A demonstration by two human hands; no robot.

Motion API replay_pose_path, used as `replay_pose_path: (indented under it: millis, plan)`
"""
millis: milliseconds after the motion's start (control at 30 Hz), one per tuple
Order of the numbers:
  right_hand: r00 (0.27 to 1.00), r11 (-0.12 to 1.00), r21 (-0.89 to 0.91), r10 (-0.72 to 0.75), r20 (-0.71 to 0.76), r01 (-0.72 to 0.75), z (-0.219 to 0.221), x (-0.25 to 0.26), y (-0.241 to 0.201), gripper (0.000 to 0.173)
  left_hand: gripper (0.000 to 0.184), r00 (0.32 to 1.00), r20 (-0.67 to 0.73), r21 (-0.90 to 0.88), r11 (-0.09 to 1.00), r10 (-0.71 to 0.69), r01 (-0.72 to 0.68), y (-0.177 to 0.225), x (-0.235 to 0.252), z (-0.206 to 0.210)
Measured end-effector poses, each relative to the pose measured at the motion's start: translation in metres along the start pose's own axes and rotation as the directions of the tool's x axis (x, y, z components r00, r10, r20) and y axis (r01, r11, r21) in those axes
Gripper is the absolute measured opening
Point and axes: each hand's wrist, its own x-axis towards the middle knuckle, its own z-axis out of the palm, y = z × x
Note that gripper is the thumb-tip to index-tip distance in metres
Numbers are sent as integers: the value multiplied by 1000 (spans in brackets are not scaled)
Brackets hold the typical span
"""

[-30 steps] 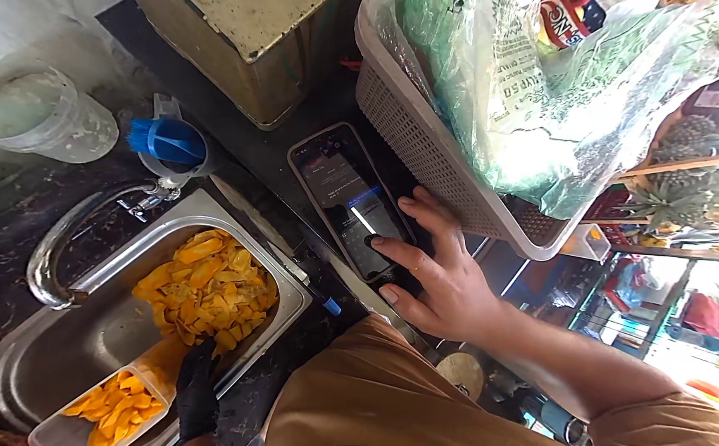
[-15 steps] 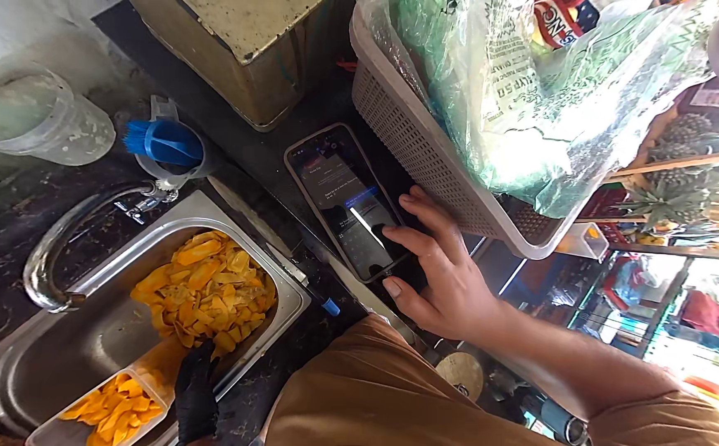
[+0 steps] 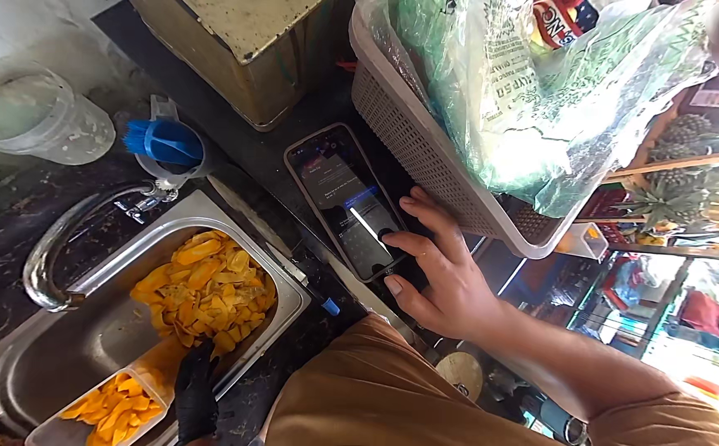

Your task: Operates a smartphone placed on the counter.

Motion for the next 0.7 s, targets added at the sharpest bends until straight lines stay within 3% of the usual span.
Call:
replay_pose_path:
  millis: [200,367,700]
  plan:
    - [999,998,-54,-7,46,9,1,3,-2,39,48,1000,-2,1,1000,-5,5,-1,1,0]
    - [999,999,29,-35,2,35,-1,0,1,34,47,1000,-9,1,1000,-11,11,0,1,1]
    - [1000,999,22,-26,8,26,-2,-1,2,31,52,1000,6,4,1000,-2,2,2,-1,1]
